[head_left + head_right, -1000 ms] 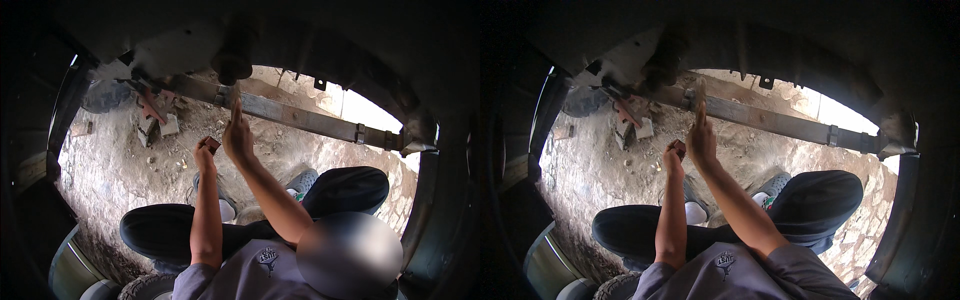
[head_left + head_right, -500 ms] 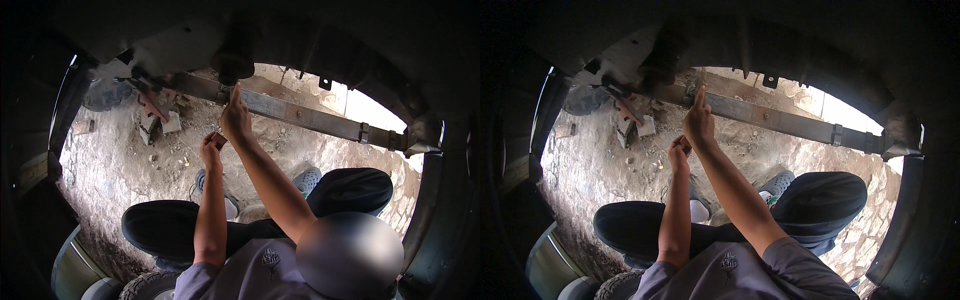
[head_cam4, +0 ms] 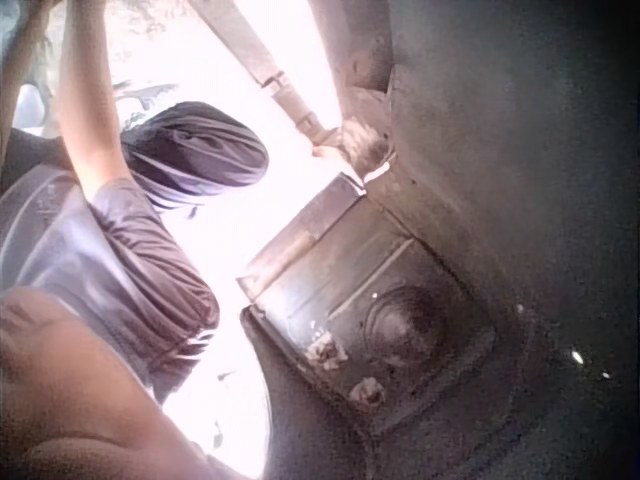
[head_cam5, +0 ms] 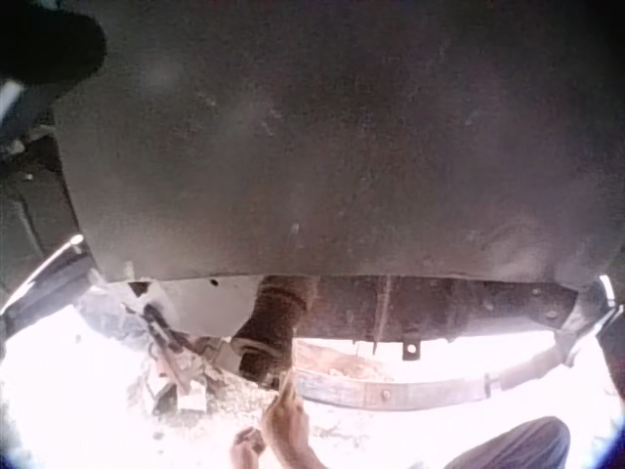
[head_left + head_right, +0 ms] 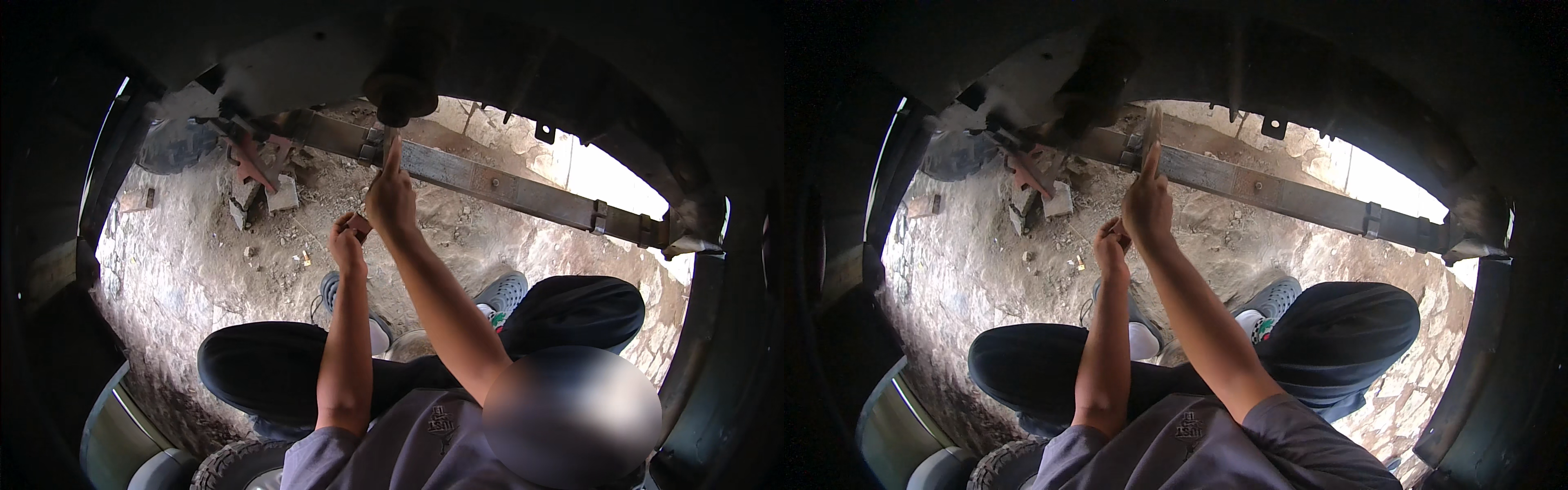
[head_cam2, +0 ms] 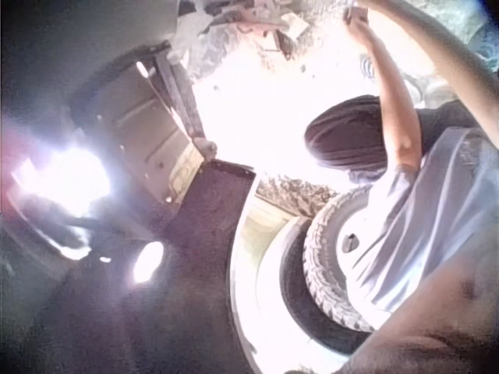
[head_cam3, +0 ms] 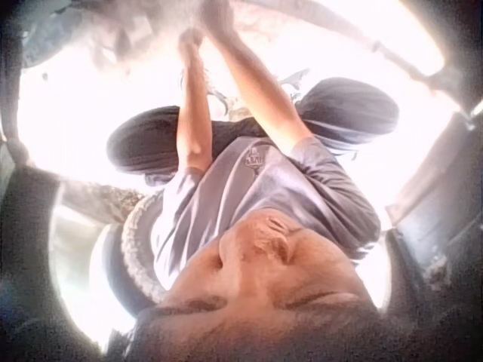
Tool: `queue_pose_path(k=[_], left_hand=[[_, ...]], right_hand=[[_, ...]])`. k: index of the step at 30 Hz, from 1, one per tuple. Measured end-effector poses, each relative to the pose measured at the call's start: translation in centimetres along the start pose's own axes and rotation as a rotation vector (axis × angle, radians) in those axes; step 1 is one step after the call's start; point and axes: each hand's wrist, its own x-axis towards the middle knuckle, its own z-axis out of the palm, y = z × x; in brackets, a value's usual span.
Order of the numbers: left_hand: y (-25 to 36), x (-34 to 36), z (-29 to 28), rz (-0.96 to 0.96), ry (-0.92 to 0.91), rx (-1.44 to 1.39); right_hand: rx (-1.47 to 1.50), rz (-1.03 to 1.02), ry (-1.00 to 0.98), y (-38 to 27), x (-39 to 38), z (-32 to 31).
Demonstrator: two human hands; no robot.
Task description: The person sits beneath a vehicle and repeatedly rubs a small rectangular object against a metal undercarriage beam. They pause briefly to handle the object before resuming the rubbing motion on the same section of the beam.
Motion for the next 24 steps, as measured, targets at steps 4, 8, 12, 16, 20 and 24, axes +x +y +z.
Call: queue_pose_path(k=[4,8,12,16,20,24], left_hand=[[1.0,-0.1,-0.1,0.040,0.012,0.034],[2.0,-0.6,-0.3,0.006,0.047,0.052],[1.6,-0.7,-1.1,-0.018,0.050,0.059],[1.0,-0.7,-0.8,-0.048,0.025,0.067],[1.0,0.3,-1.4,-0.024,0.050,0.105],[2.0,-0.9,-0.8,-0.095,0.061,0.064]], right_hand=[[0.024,-0.071,0.033,0.6,0.5,-0.2],[0.024,-0.028,-0.058,1.9,-5.2,-0.6],[0.035,-0.056,-0.022,2.1,-6.3,0.4],[0.049,-0.057,0.014,0.5,1.0,0.5],[0.044,-0.095,0.013,-0.5,1.9,-0.5],[0.059,-0.051,-0.062,1.9,-4.0,-1.0]])
